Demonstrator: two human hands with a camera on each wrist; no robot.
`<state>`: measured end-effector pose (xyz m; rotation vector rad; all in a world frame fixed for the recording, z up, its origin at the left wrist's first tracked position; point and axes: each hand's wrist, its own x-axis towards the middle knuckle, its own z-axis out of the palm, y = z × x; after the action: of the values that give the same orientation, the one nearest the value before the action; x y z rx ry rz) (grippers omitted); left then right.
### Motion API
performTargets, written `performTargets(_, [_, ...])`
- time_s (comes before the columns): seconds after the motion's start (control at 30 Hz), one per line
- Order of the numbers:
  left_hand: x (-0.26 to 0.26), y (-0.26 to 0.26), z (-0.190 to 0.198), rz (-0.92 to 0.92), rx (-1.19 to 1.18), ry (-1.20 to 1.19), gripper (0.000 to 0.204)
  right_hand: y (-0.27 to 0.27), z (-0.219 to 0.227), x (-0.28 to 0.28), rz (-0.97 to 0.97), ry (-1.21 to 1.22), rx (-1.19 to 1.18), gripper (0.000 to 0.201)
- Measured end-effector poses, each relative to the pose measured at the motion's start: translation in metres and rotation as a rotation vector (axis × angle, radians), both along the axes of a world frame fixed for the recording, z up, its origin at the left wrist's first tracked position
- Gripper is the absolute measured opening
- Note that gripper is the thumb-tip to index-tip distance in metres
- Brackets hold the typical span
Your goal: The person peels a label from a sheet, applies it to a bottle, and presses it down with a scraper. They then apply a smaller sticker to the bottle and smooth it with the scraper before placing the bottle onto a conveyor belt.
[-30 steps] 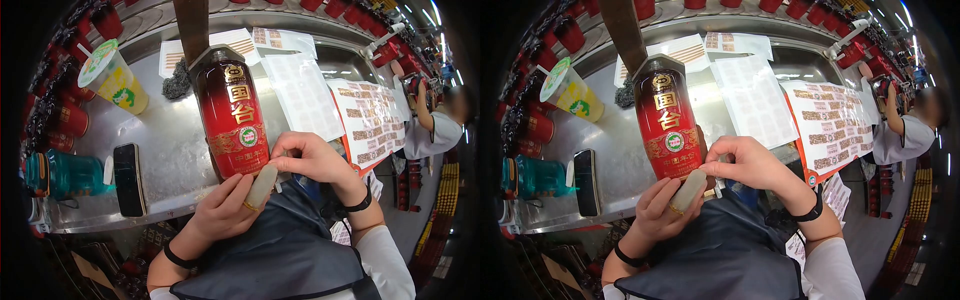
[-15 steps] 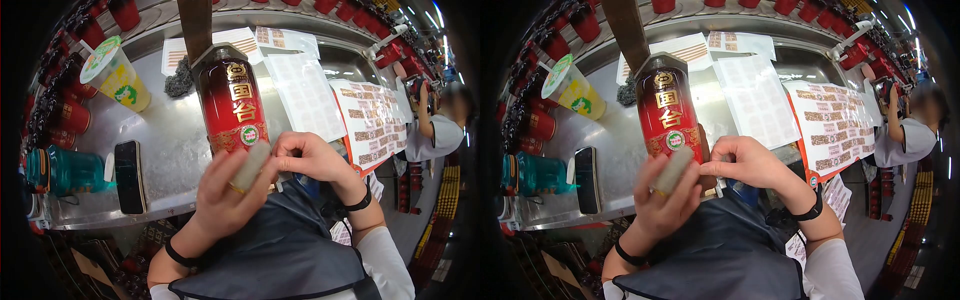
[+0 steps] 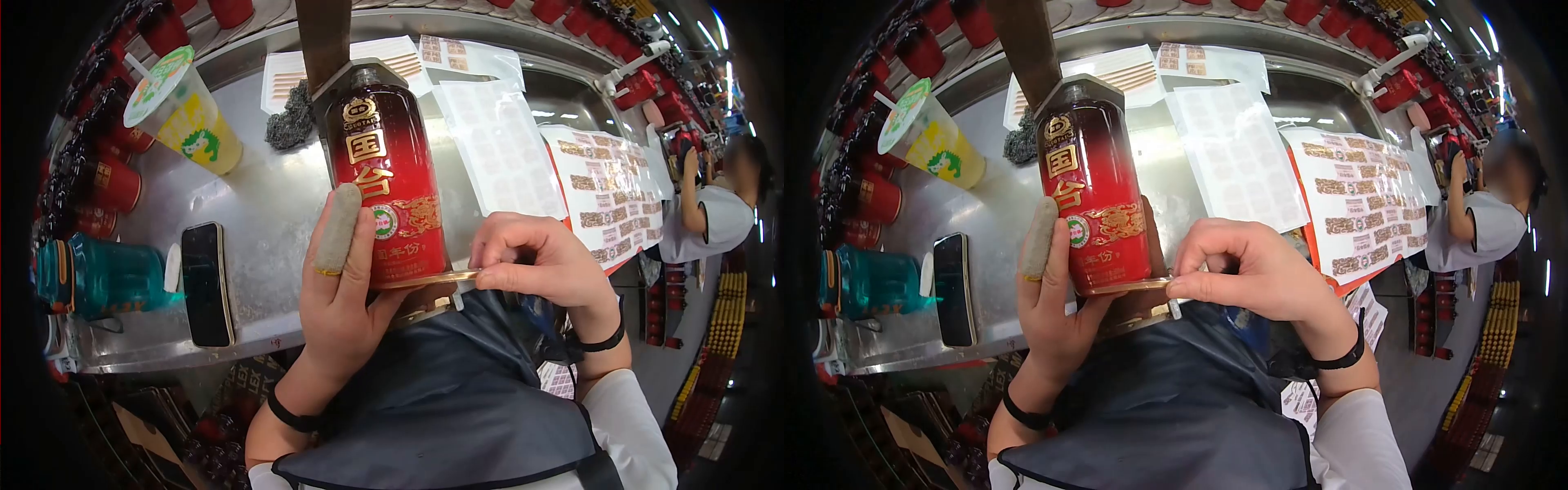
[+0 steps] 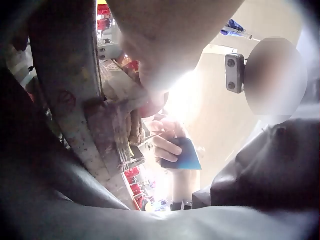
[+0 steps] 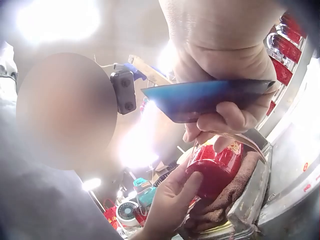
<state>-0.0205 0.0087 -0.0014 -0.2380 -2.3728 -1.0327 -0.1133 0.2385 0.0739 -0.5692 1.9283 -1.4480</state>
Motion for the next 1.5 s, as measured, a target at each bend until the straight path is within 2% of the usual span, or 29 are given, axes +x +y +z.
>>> performTargets(0.37, [0.003,-0.002,-0.007,0.001,0.057,-0.01,0.083,0.001,-0.014,-0.004,-0.045,0.009,0.046,0.014])
performTargets(0.43, [0.004,-0.002,-0.008,-0.002,0.055,-0.011,0.083,-0.002,-0.01,-0.004,-0.032,-0.048,0.124,0.012])
performTargets(0.77, [0.007,-0.003,-0.009,0.003,0.086,-0.041,0.078,-0.013,-0.023,-0.004,-0.047,-0.009,0.085,0.018])
performTargets(0.83, [0.011,-0.004,-0.008,0.013,0.083,-0.044,0.076,-0.015,-0.02,-0.004,-0.022,-0.058,0.145,0.013])
performTargets(0.9, [0.021,-0.007,-0.006,0.036,-0.05,-0.072,0.061,-0.016,-0.021,-0.005,-0.019,-0.056,0.139,0.013])
performTargets(0.93, [0.025,-0.009,-0.004,0.031,-0.053,-0.071,0.061,-0.015,-0.021,-0.005,-0.017,-0.056,0.136,0.013])
performTargets(1.0, [0.032,-0.011,0.0,-0.119,-0.181,0.125,0.042,-0.014,-0.025,-0.006,-0.017,-0.067,0.136,0.012])
performTargets(1.03, [0.031,-0.009,0.001,-0.131,-0.203,0.19,0.031,-0.014,-0.026,-0.006,-0.009,-0.074,0.139,0.012])
performTargets(1.13, [0.029,-0.011,-0.001,-0.208,-0.327,0.279,0.028,-0.015,-0.025,-0.008,-0.005,-0.127,0.153,0.012])
performTargets(1.27, [0.016,0.001,0.002,-0.208,-0.415,0.363,0.037,-0.015,-0.025,-0.008,-0.002,-0.174,0.122,0.012])
performTargets(1.3, [0.016,0.006,0.007,-0.154,-0.476,0.354,0.039,-0.015,-0.025,-0.009,0.001,-0.169,0.12,0.011])
performTargets(1.43, [0.024,0.001,0.001,-0.186,-0.492,0.327,0.034,-0.016,-0.03,-0.008,-0.004,-0.184,0.094,0.011])
performTargets(1.5, [0.035,-0.009,-0.002,-0.175,-0.467,0.24,0.03,-0.016,-0.034,-0.008,-0.016,-0.172,0.062,0.014])
